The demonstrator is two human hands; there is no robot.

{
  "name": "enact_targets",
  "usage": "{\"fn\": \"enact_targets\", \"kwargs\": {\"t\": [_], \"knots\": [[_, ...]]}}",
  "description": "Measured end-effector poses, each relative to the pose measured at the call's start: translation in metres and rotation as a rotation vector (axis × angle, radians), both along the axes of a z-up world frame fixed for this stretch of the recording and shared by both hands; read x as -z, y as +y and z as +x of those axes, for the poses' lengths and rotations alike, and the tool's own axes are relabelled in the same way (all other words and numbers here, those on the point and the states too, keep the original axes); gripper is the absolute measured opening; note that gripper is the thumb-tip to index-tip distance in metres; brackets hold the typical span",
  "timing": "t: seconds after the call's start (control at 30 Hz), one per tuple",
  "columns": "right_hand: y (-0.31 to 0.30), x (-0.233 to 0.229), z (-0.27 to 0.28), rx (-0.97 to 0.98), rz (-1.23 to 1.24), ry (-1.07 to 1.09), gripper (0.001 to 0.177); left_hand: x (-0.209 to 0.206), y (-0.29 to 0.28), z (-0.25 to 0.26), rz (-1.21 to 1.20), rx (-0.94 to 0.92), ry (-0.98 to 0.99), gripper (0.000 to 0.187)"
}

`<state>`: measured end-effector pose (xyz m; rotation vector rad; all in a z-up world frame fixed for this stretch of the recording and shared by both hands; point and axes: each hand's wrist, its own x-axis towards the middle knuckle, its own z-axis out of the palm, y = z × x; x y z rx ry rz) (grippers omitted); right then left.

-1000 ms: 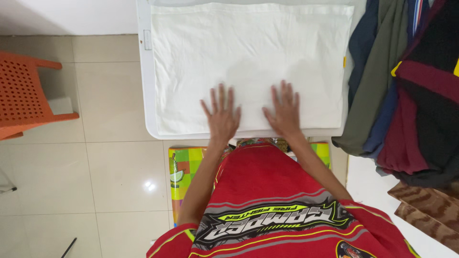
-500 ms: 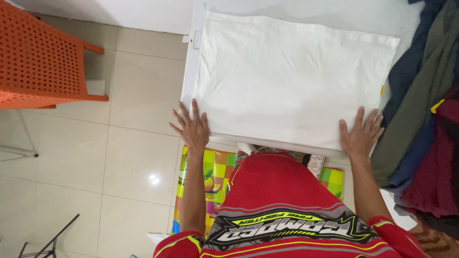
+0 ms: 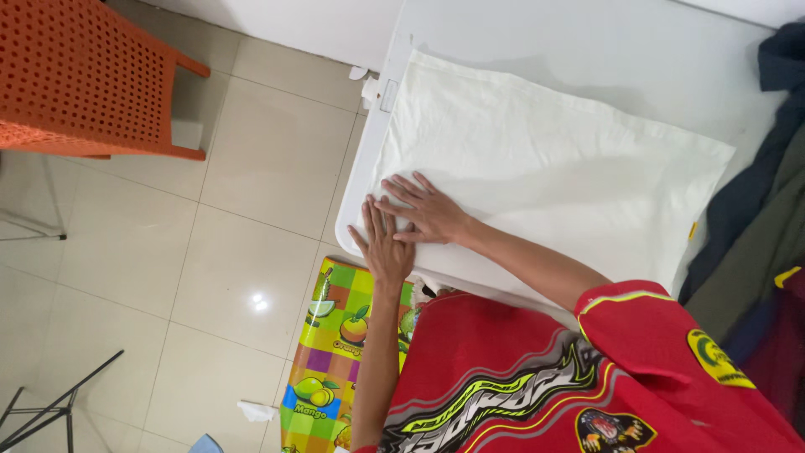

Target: The person folds a black garment and a white t-shirt on a white table, then places them on a shelf. The person smooths and aligns the garments before folding them into compact rectangles and storing them.

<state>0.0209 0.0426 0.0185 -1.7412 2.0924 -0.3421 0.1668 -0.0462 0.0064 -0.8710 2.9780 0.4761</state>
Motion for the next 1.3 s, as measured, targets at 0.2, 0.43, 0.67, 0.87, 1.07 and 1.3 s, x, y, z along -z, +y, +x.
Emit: {"fn": "enact_targets", "kwargs": {"t": [0.2,0.43,0.67,0.87,1.07,1.3], "knots": [[-0.032,0.009,-0.136,0.198,0.025,0.181,0.084,-0.010,0.003,-0.002,0.022,-0.025,0.011,0.077],[-0.041,0.016,-0.205,0.340,0.096,0.234,0.081,-0.014,0.011,-0.008,-0.053,-0.053,-0.076,0.079],[-0.013,0.027,-0.067,-0.103,-0.106,0.026,0.085,0.009,0.041,-0.040,0.018,0.133,-0.010,0.074],[-0.020,0.024,-0.154,0.076,-0.069,0.152,0.082,0.007,0.043,-0.039,-0.012,0.108,-0.005,0.077],[-0.027,0.006,-0.199,0.389,0.041,0.218,0.080,-0.013,0.047,-0.044,-0.084,0.116,-0.035,0.079],[0.093,0.016,-0.069,0.668,-0.230,-0.003,0.068,0.010,0.088,-0.098,0.027,0.410,0.009,0.079]]}}
